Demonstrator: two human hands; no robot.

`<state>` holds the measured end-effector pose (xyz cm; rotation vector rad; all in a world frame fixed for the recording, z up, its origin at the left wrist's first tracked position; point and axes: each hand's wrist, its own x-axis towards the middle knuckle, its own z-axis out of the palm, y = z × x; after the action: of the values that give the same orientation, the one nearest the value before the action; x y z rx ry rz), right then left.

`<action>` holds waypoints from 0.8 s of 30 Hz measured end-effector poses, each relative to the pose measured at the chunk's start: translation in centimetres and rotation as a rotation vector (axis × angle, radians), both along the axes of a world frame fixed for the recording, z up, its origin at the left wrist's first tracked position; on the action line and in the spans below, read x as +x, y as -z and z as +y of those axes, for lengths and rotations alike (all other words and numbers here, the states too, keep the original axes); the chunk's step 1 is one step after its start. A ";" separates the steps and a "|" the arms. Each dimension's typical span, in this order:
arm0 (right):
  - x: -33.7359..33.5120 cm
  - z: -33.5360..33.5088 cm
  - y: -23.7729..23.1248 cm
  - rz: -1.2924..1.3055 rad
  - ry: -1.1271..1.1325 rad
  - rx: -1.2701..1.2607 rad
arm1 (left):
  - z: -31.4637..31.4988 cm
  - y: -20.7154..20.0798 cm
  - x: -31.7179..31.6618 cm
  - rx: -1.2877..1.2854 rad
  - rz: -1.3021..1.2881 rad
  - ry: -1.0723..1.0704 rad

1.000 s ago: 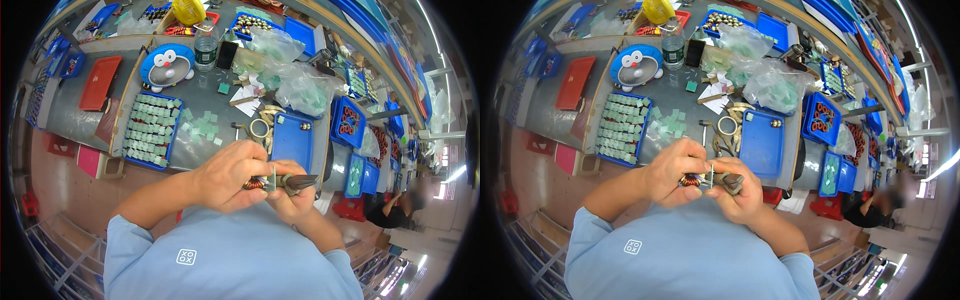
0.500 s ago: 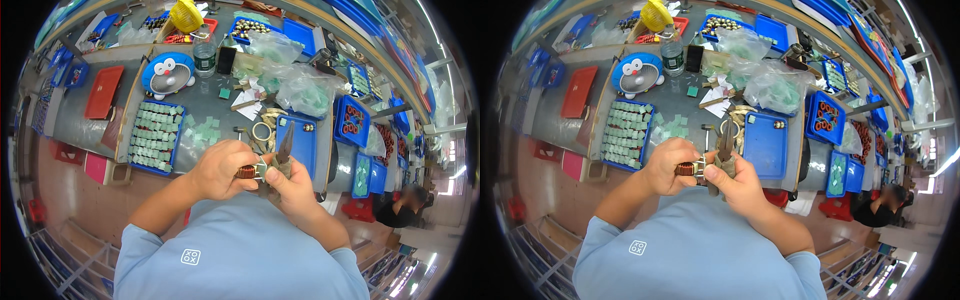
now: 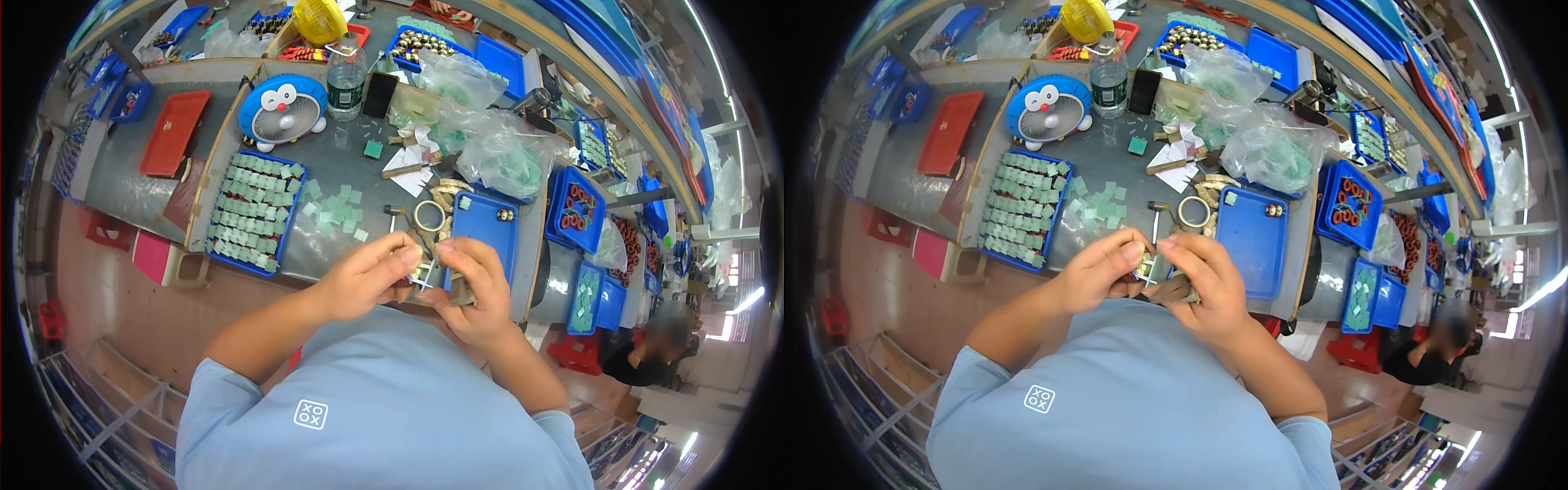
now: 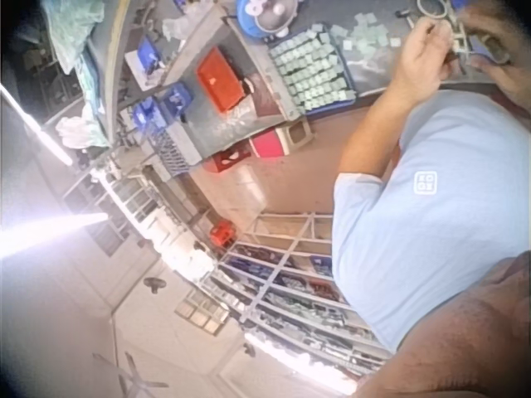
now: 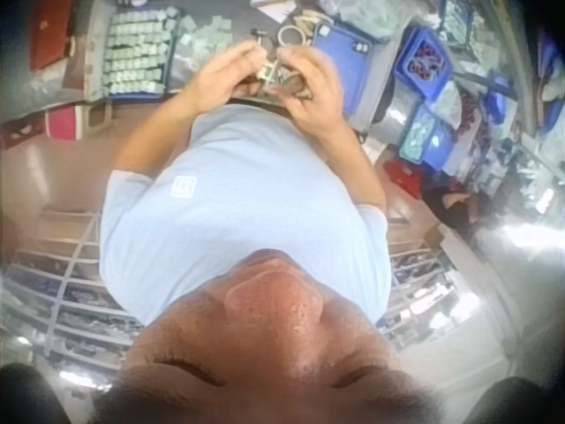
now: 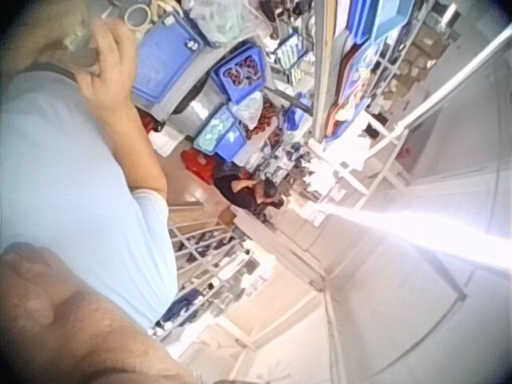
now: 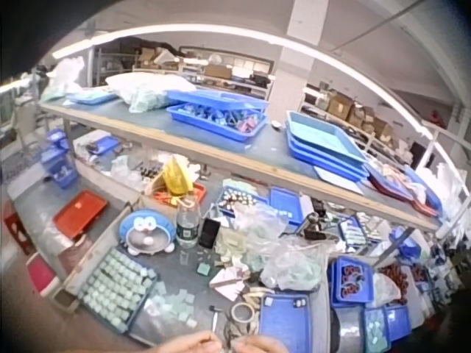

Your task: Assembling and finishing electronic induction components using hand tools.

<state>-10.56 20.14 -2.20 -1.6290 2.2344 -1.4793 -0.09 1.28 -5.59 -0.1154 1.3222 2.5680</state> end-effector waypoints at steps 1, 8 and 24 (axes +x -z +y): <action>-0.1 -0.1 0.0 0.098 -0.025 -0.028 | 0.1 -0.3 0.1 0.006 -0.002 -0.003; 0.5 -0.3 0.8 0.165 -0.034 -0.048 | 0.4 -0.7 0.7 0.023 0.026 -0.019; 0.5 -0.3 0.2 -0.353 0.120 -0.035 | -3.1 1.8 -0.1 0.133 0.193 -0.133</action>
<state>-10.05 19.81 -2.43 -1.1449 2.1475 -1.6856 -0.17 -1.85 -7.43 0.0733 1.2387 2.8321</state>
